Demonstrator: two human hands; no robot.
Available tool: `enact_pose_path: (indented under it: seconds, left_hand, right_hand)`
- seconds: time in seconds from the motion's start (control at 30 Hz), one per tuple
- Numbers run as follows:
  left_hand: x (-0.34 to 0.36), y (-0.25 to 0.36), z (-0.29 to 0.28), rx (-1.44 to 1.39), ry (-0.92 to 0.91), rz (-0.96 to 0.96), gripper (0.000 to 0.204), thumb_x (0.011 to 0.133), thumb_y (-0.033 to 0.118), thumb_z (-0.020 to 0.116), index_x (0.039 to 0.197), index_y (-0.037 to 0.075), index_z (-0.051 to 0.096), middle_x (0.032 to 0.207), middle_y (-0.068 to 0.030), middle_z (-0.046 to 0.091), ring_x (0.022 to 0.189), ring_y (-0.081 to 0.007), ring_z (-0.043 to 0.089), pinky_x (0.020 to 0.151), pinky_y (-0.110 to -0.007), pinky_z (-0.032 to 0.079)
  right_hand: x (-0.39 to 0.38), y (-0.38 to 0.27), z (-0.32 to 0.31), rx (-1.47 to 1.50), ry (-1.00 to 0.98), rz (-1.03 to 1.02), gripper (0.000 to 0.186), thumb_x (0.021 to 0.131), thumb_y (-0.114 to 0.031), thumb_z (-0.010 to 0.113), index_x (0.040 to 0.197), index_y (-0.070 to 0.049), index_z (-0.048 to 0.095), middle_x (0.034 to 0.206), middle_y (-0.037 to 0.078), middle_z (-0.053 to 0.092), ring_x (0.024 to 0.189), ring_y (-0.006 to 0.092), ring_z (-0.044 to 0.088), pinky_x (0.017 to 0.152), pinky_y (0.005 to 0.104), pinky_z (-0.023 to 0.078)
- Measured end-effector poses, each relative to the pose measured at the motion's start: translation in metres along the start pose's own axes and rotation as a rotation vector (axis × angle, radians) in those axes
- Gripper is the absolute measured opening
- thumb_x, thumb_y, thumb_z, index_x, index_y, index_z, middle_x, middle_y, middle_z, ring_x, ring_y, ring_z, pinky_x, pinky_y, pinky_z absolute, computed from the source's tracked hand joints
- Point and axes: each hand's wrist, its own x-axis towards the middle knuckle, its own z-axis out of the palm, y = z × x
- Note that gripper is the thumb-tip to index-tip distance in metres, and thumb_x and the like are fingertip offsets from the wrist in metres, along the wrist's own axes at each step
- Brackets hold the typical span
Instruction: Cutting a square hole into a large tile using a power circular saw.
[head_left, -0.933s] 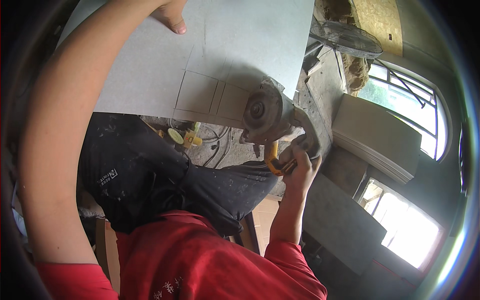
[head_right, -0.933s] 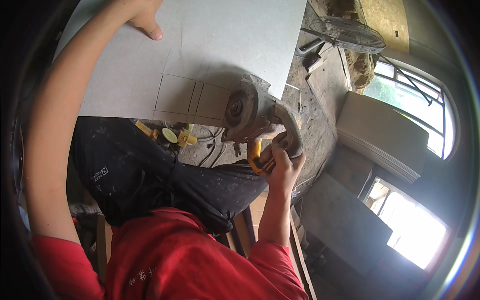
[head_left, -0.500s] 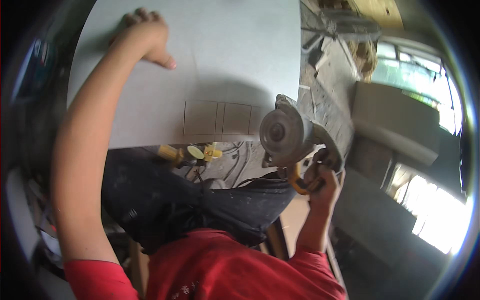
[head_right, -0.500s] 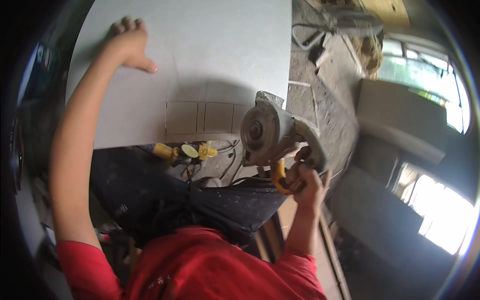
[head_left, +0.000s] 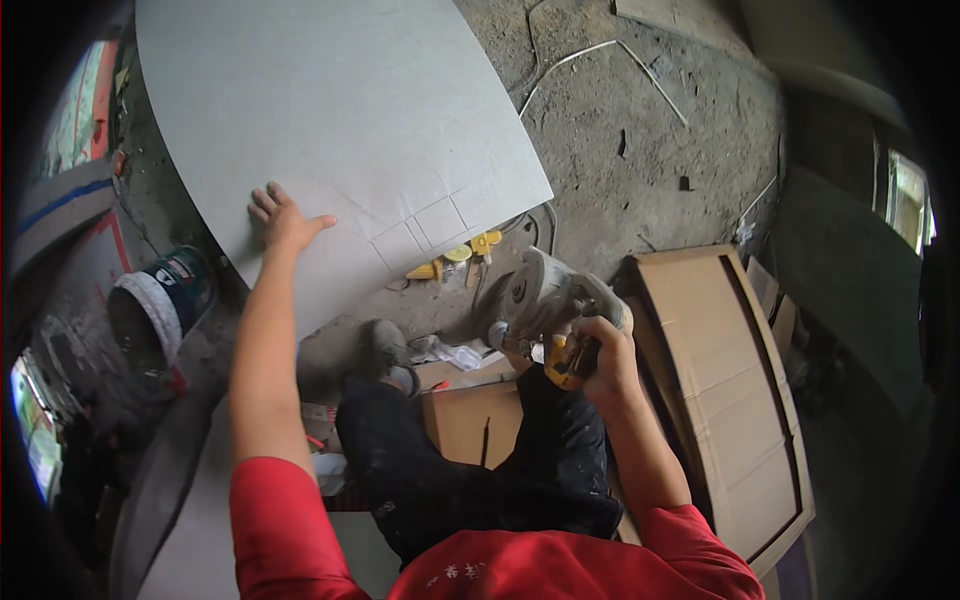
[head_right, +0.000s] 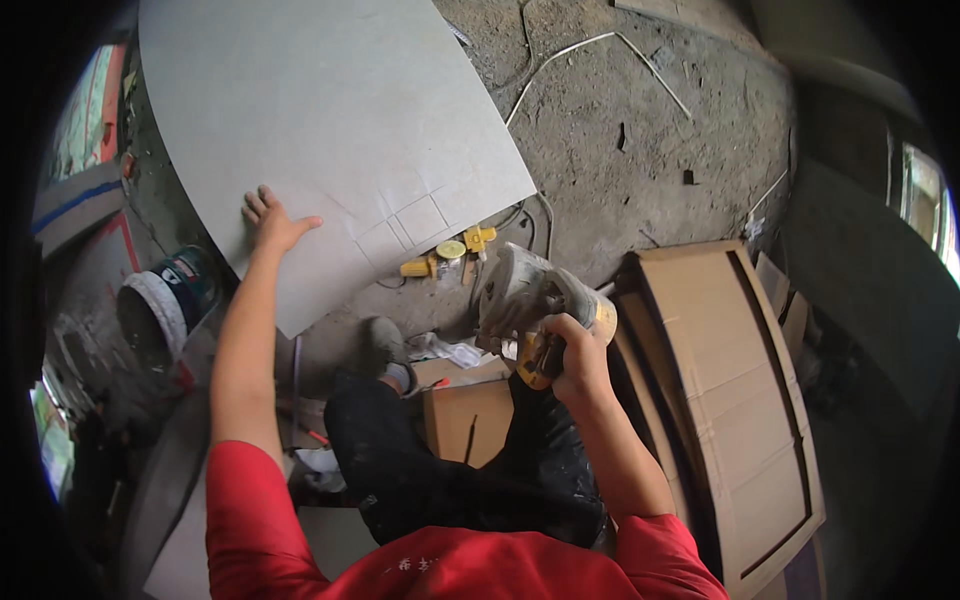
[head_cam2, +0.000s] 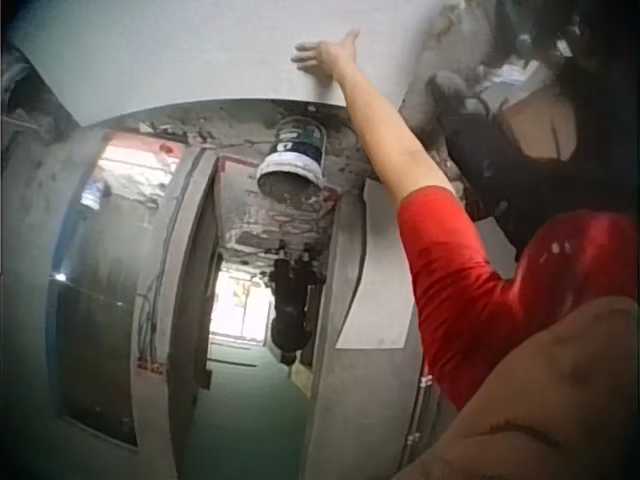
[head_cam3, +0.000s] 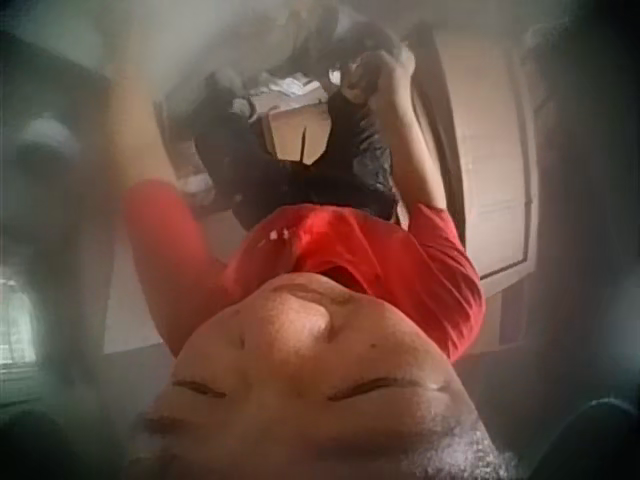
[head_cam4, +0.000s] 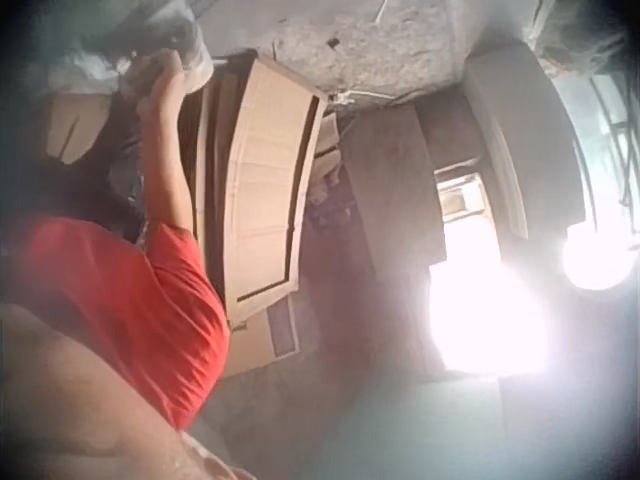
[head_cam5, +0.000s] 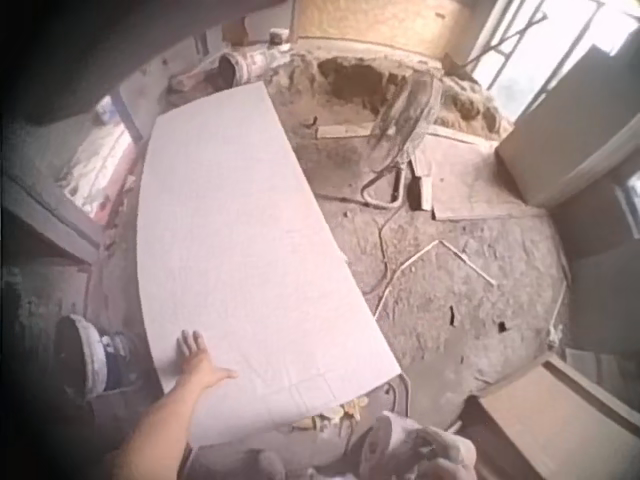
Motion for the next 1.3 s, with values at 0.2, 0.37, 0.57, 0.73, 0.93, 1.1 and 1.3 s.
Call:
enact_pose_path:
  seconds: [0.2,0.37,0.57,0.73,0.93,1.1,1.3]
  left_hand:
    - [0.046,-0.039,-0.003,0.033,-0.031,0.226,0.132,0.066,0.060,0.089,0.164,0.011,0.015,0.165,-0.0308,0.016,0.151,-0.0522,0.018,0.118,-0.060,0.034]
    - [0.214,-0.046,-0.056,0.008,-0.066,0.188,0.126,0.070,0.061,0.087,0.164,0.012,0.018,0.155,-0.0349,0.036,0.144,-0.0480,0.037,0.116,-0.056,0.039]
    - [0.265,-0.004,-0.111,0.073,-0.204,0.138,0.120,0.070,0.059,0.089,0.147,-0.013,0.033,0.137,-0.0333,0.057,0.127,-0.0414,0.060,0.106,-0.048,0.050]
    - [0.230,0.003,-0.144,0.095,-0.102,0.166,0.112,0.071,0.058,0.089,0.139,-0.016,0.041,0.130,-0.0338,0.061,0.122,-0.0425,0.064,0.101,-0.047,0.053]
    - [0.222,-0.003,-0.164,0.033,-0.172,0.151,0.106,0.072,0.056,0.089,0.136,-0.017,0.045,0.131,-0.0344,0.060,0.121,-0.0408,0.064,0.100,-0.047,0.053]
    - [0.220,-0.002,-0.174,0.020,-0.233,0.144,0.098,0.074,0.053,0.089,0.130,-0.019,0.051,0.126,-0.0328,0.063,0.115,-0.0380,0.067,0.095,-0.046,0.054]
    - [0.222,-0.006,-0.174,-0.026,-0.263,0.159,0.104,0.073,0.060,0.087,0.132,-0.017,0.048,0.121,-0.0298,0.064,0.105,-0.0372,0.067,0.081,-0.053,0.055]
  right_hand:
    - [-0.049,0.034,0.019,0.246,0.038,0.052,0.027,0.083,-0.001,0.057,0.109,0.000,0.065,0.079,0.007,0.062,0.061,0.0172,0.060,0.055,0.0313,0.050]
    - [-0.079,0.061,0.098,0.261,0.307,0.057,0.019,0.086,-0.003,0.058,0.103,0.001,0.064,0.082,0.008,0.064,0.064,0.0182,0.063,0.060,0.0322,0.053]
    - [-0.069,0.086,0.174,0.371,0.435,-0.164,0.016,0.086,-0.001,0.058,0.102,0.003,0.060,0.083,0.008,0.063,0.067,0.0174,0.062,0.063,0.0333,0.054]
    - [-0.055,0.092,0.205,0.520,0.441,-0.280,0.015,0.087,0.000,0.057,0.102,0.004,0.057,0.081,0.010,0.060,0.066,0.0191,0.060,0.064,0.0341,0.053]
    - [-0.031,0.103,0.213,0.513,0.512,-0.343,0.010,0.088,0.002,0.056,0.097,0.003,0.056,0.081,0.010,0.060,0.067,0.0186,0.061,0.064,0.0339,0.053]
    - [-0.018,0.113,0.212,0.502,0.467,-0.386,0.009,0.087,0.003,0.056,0.096,0.003,0.056,0.078,0.009,0.060,0.064,0.0182,0.060,0.063,0.0332,0.052]
    - [-0.013,0.120,0.211,0.488,0.468,-0.413,0.009,0.086,0.004,0.057,0.094,0.004,0.057,0.076,0.009,0.060,0.064,0.0185,0.060,0.063,0.0325,0.052]
